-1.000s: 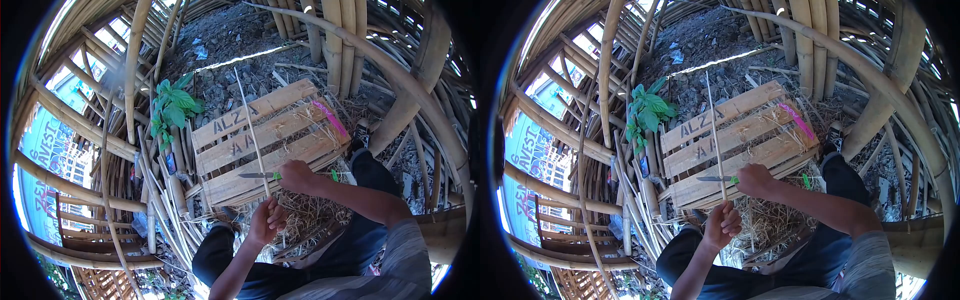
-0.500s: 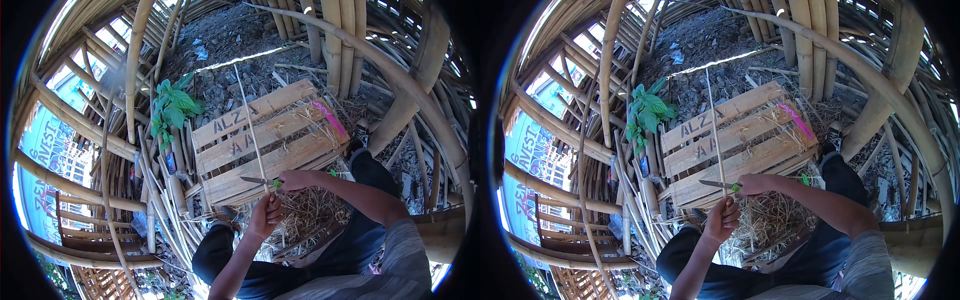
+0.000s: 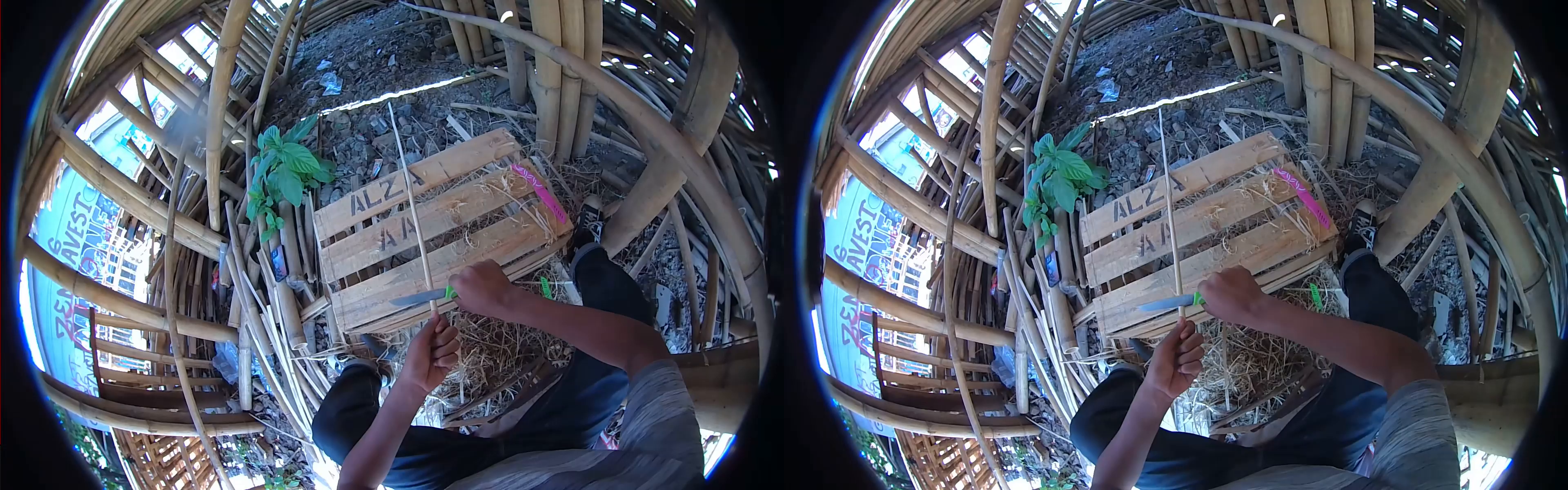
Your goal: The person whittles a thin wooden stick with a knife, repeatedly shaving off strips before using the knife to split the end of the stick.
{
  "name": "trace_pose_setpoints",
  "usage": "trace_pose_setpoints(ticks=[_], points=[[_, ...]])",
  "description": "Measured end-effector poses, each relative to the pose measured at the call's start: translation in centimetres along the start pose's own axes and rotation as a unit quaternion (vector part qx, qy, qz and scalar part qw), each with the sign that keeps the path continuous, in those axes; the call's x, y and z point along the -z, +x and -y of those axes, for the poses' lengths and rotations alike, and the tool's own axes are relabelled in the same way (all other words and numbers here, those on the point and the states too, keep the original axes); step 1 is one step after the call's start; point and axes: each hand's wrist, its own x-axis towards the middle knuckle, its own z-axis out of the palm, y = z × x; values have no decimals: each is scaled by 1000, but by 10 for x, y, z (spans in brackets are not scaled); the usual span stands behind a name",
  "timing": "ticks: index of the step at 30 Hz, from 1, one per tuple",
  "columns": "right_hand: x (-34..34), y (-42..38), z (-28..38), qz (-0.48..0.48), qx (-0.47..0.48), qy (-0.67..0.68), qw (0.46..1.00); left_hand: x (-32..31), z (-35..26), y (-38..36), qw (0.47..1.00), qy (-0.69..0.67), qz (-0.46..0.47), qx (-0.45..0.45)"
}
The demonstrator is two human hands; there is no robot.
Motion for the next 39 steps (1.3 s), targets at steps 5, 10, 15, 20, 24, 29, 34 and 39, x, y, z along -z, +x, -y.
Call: trace_pose_setpoints(ticks=[5, 10, 15, 20, 24, 29, 34, 39], points=[[-4, 0, -5, 21, -25, 32, 999, -3, -2, 0, 997, 48, -43, -35], [13, -6, -5, 88, 33, 175, 980, -2, -3, 2, 997, 54, -31, -47], [4, -6, -1, 156, 10, 191, 969, -11, 2, 2, 982, 153, -84, -65], [-7, -5, 1, 181, 0, 218, 959, -4, 1, 0, 984, 148, -87, -48], [-7, -5, 3, 188, 21, 189, 964, -11, 9, 1, 974, 180, -128, -56], [1, -10, 7, 195, 19, 149, 969, -8, 15, 1, 969, 197, -138, -55], [-7, -10, 8, 200, 18, 149, 968, -5, 14, 0, 966, 203, -154, -37], [-16, -2, 1, 129, -19, 123, 984, -7, 21, 5, 940, 251, -216, -83]])
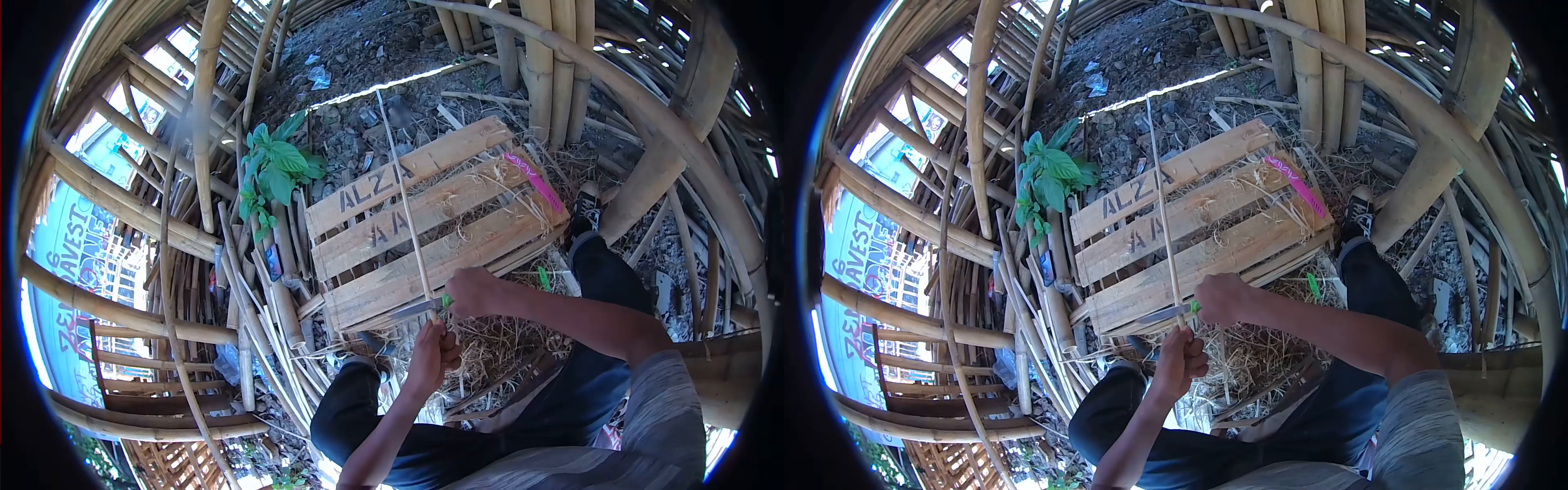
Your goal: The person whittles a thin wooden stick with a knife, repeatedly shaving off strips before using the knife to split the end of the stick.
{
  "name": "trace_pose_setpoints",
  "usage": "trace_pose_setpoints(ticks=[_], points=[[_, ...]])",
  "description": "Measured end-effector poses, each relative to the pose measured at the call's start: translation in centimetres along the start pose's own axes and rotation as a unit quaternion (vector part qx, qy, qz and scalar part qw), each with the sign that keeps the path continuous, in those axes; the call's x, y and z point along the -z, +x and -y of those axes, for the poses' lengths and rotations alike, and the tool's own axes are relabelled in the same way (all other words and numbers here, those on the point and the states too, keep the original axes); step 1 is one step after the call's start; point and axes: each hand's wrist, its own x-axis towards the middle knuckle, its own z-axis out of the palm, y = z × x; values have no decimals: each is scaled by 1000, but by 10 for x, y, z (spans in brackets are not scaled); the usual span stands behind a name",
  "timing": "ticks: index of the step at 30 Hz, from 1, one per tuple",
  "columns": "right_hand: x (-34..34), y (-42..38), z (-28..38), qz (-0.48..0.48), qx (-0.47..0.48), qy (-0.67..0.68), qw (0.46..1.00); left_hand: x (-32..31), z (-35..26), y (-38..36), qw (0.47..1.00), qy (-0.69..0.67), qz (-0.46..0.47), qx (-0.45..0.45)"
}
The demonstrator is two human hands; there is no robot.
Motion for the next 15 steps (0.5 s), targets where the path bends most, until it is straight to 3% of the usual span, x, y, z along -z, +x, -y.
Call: trace_pose_setpoints(ticks=[2, 5, 7, 10, 11, 14, 15], points=[[-3, 4, -1, -55, 16, -34, 998, 3, -7, 3, 1000, -12, 4, -3], [-6, -2, 11, -50, -20, 44, 998, 8, -11, 0, 1000, -3, 29, 6], [-10, -4, 11, 13, 8, -35, 999, 9, -7, -2, 1000, 2, 26, 15], [4, 10, 0, -2, -41, -35, 999, 7, -10, -1, 1000, -19, 18, 13], [1, 6, 6, -46, -42, -18, 998, 6, -12, 0, 999, -29, 16, 7], [-5, -3, 16, -4, 5, -18, 1000, 10, -15, -2, 998, -32, 43, 29], [4, -1, 13, -4, 6, -17, 1000, 2, -10, -8, 998, -33, 8, 49]])
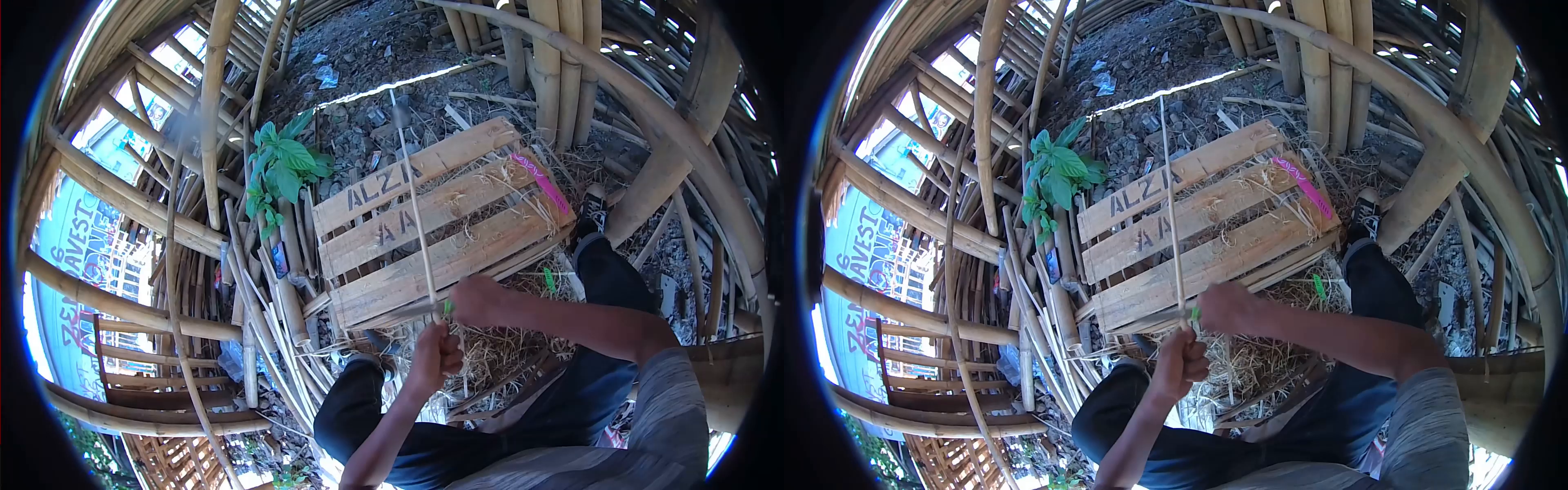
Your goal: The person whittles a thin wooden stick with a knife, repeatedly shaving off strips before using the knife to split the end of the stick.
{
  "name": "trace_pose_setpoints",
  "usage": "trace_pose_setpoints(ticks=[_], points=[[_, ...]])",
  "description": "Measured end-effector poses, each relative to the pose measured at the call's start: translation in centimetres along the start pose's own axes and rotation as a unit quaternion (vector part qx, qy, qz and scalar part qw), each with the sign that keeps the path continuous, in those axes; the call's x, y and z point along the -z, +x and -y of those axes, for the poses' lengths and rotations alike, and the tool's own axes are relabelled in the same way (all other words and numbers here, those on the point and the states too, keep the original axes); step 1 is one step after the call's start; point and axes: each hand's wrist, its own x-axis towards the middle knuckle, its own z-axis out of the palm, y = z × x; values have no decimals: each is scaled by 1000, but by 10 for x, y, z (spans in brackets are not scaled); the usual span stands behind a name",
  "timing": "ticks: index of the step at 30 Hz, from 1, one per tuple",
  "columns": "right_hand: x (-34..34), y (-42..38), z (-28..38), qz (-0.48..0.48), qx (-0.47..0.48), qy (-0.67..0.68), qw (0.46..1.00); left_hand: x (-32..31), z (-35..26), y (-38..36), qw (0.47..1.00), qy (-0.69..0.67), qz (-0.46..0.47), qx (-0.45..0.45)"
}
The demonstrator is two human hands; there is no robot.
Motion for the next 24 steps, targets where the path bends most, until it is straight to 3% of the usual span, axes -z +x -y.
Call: trace_pose_setpoints(ticks=[3, 5, 6, 8, 9, 11, 15, 17, 18, 20, 24], points=[[21, 3, -8, 32, -40, -86, 995, -1, -2, 7, 998, -50, 46, -5], [15, -4, 4, -60, -60, -39, 996, 2, -8, 9, 998, -39, 48, -2], [15, -7, 6, -60, -59, -38, 996, 4, -10, 7, 999, -22, 47, 5], [17, -10, 8, 36, -64, -24, 997, -7, 3, -1, 999, -18, 34, 0], [15, -8, 7, 36, -64, -23, 997, -10, 9, -5, 1000, -15, 21, 1], [15, 0, -5, -54, -47, -75, 995, -9, 1, 3, 998, -47, 29, 1], [4, 2, -10, -93, -39, -89, 991, 3, 0, 8, 997, -54, 63, -4], [1, 3, -15, -186, 28, -122, 974, 2, -4, 6, 989, -110, 102, 16], [-1, 4, -17, -185, 27, -125, 974, 5, -7, 7, 979, -137, 151, 14], [-4, 9, -21, -281, 88, -156, 943, 8, -8, 10, 973, -164, 160, 23], [-5, 16, -28, -326, 131, -174, 920, 14, -10, 13, 941, -250, 221, 49]])
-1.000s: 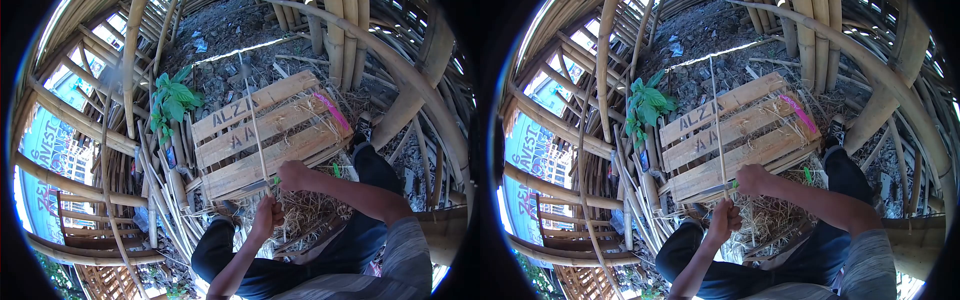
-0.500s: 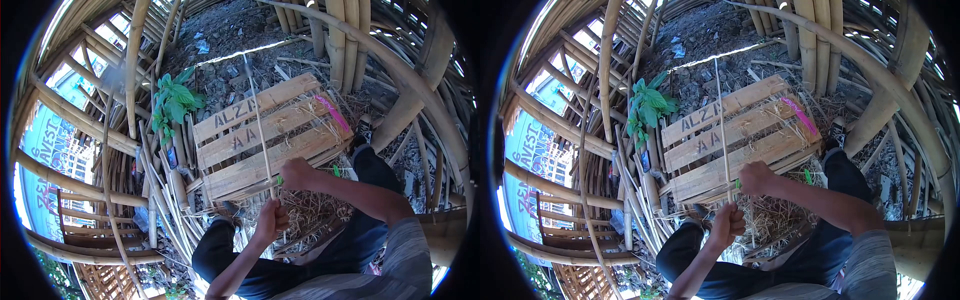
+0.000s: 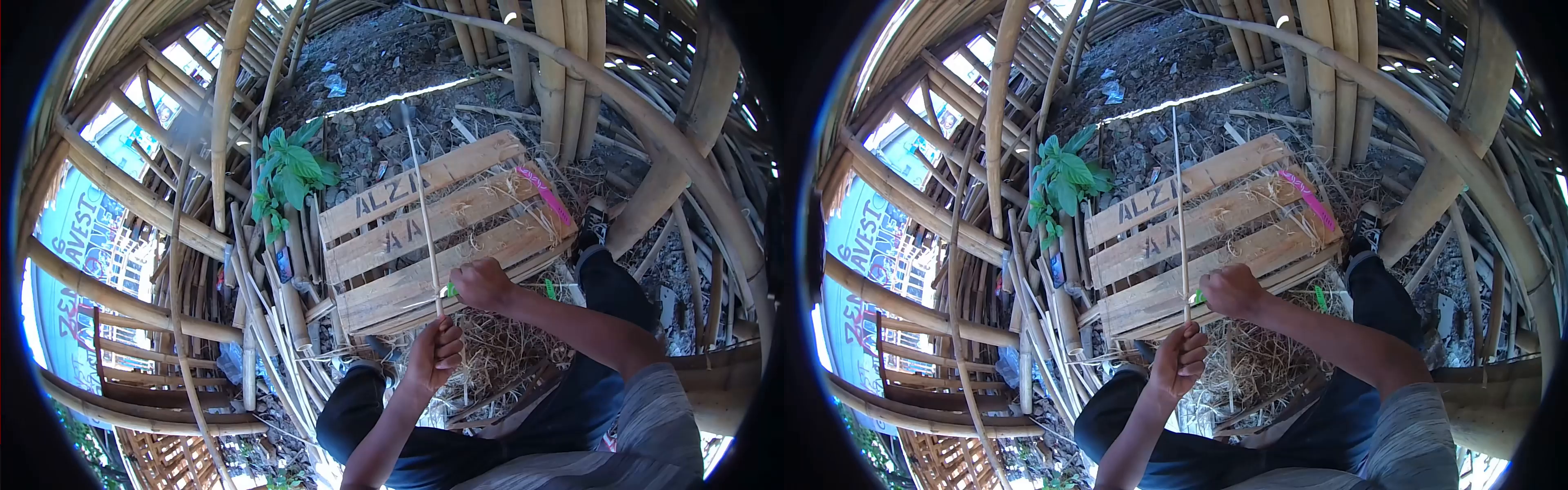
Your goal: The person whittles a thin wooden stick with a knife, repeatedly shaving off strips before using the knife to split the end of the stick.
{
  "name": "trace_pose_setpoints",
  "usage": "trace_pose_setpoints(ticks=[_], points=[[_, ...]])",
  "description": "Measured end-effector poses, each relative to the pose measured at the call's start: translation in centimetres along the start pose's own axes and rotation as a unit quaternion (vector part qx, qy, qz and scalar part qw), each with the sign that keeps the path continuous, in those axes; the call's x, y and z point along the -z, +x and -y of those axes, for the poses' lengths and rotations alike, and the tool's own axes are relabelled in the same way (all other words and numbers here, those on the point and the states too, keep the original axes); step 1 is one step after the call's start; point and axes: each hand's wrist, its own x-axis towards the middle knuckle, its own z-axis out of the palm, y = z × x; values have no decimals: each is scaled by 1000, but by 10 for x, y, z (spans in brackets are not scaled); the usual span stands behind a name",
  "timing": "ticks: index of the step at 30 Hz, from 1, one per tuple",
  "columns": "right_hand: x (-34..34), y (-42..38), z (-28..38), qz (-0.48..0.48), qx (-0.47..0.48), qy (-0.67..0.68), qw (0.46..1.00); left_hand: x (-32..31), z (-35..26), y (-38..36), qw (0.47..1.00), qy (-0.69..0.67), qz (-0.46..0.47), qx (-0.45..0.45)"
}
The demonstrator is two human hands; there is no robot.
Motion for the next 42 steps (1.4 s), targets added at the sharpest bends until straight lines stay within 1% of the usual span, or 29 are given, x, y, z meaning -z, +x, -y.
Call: trace_pose_setpoints(ticks=[1, 3, 6, 8, 9, 11, 12, 14, 15, 17, 19, 21, 24, 25, 27, 28, 29, 30, 32, 33, 35, 36, 37, 38, 39, 41, 42], points=[[-1, 1, -2, -18, 14, -6, 1000, 0, 0, -1, 1000, 1, 2, -1], [3, 6, -4, -36, 32, -15, 999, -3, 0, -4, 998, -46, 34, 6], [14, 9, 0, -15, 31, -15, 999, -8, -4, -8, 1000, 0, 22, 1], [26, 10, 4, 103, -19, 70, 992, -10, -7, -10, 998, 61, -13, -8], [32, 10, 7, 105, -17, 68, 992, -12, -7, -10, 998, 59, -10, -10], [41, 7, 12, 244, -72, 148, 956, -16, -6, -9, 983, 158, -91, -23], [42, 6, 14, 246, -70, 147, 955, -18, -3, -8, 984, 155, -89, -24], [43, 3, 18, 335, -88, 181, 920, -20, 7, -4, 951, 263, -156, -38], [37, -1, 19, 337, -88, 180, 920, -16, 9, -3, 952, 260, -155, -38], [23, -9, 19, 346, -63, 192, 916, -5, 13, 0, 935, 311, -161, -47], [18, -12, 19, 344, -62, 191, 917, -3, 14, -1, 932, 324, -158, -43], [23, -9, 23, 340, -62, 191, 919, -5, 16, -2, 918, 344, -188, -59], [27, -7, 27, 344, -70, 166, 921, -4, 15, -2, 913, 355, -189, -60], [25, -8, 27, 342, -72, 165, 922, 0, 14, -2, 913, 355, -191, -58], [22, -9, 26, 339, -76, 165, 923, 4, 11, -1, 933, 318, -163, -36], [21, -9, 25, 313, -101, 146, 933, 3, 13, 0, 933, 318, -164, -34], [20, -9, 24, 287, -126, 127, 941, -9, 17, -2, 931, 311, -187, -36], [16, -7, 19, 289, -127, 130, 940, -16, 20, -4, 928, 303, -212, -37], [13, 3, 6, 271, -153, 79, 947, -6, 12, 3, 935, 292, -200, -40], [15, 3, 9, 270, -151, 78, 948, -4, 7, 6, 941, 278, -185, -48], [18, 0, 22, 287, -144, 97, 942, -3, 6, 4, 941, 279, -188, -44], [18, 1, 22, 285, -145, 99, 942, -3, 9, 3, 930, 298, -208, -52], [18, 1, 21, 298, -167, 104, 934, -3, 14, 3, 920, 315, -227, -60], [19, 0, 20, 313, -189, 109, 924, -10, 26, -1, 921, 300, -245, -37], [19, -1, 20, 315, -191, 110, 923, -7, 25, -2, 921, 299, -246, -34], [23, 6, 16, 244, -140, 63, 958, -4, 11, 2, 943, 269, -191, -32], [27, 8, 19, 262, -156, 69, 950, -2, 9, -1, 951, 262, -163, -29]])
